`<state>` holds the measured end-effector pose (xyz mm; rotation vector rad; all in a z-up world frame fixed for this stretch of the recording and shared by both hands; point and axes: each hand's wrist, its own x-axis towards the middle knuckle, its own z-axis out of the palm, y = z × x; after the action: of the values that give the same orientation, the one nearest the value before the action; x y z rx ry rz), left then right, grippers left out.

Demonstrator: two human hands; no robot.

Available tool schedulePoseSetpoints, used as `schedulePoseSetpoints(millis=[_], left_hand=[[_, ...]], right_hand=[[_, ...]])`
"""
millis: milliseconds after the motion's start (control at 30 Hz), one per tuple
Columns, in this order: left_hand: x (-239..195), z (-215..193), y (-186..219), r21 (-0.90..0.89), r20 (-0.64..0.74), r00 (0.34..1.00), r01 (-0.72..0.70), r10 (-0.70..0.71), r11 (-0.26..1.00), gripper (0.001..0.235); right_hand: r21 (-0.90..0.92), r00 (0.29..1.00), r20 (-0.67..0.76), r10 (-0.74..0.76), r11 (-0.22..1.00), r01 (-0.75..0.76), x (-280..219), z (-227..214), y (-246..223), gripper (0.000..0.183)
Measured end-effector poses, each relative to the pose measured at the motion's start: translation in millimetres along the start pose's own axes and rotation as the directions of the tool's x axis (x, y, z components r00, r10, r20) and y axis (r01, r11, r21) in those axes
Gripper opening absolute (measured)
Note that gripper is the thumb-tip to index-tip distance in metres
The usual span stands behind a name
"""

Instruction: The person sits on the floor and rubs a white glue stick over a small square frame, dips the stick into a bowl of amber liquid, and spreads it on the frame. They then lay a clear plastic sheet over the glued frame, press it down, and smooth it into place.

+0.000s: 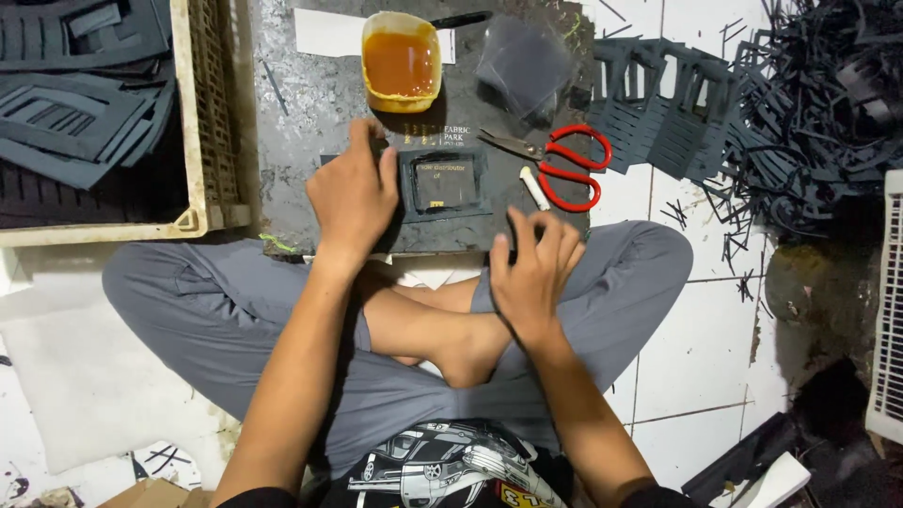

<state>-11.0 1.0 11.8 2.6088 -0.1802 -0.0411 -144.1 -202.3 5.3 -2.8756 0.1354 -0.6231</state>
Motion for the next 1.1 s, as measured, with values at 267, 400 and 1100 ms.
schedulePoseSetpoints(millis=[267, 400, 1100], left_hand=[[-22.0, -15.8, -11.4, -0.058, -0.154, 0.938, -0.322, 0.31, 0.945, 0.039], [-33.3, -18.1, -4.5, 0.232, -0.06, 0.925, -0.351, 0.374, 0.907, 0.049], [-130.2, 5.5, 39.5, -0.441, 0.363, 0.895, 0.41, -0.259, 0.799, 0.022]], right_hand=[[0.291, 0.999, -0.041, -0.016, 0.956, 0.027, -32.9, 0.0, 13.5, 0.011], [0.609, 0.995, 0.076, 0.057, 0.788, -0.092, -41.1, -4.1, -0.8, 0.006], [0.701, 0.617, 0.709, 0.341, -0.438, -0.563, -81.4, 30.6, -12.9, 0.028]])
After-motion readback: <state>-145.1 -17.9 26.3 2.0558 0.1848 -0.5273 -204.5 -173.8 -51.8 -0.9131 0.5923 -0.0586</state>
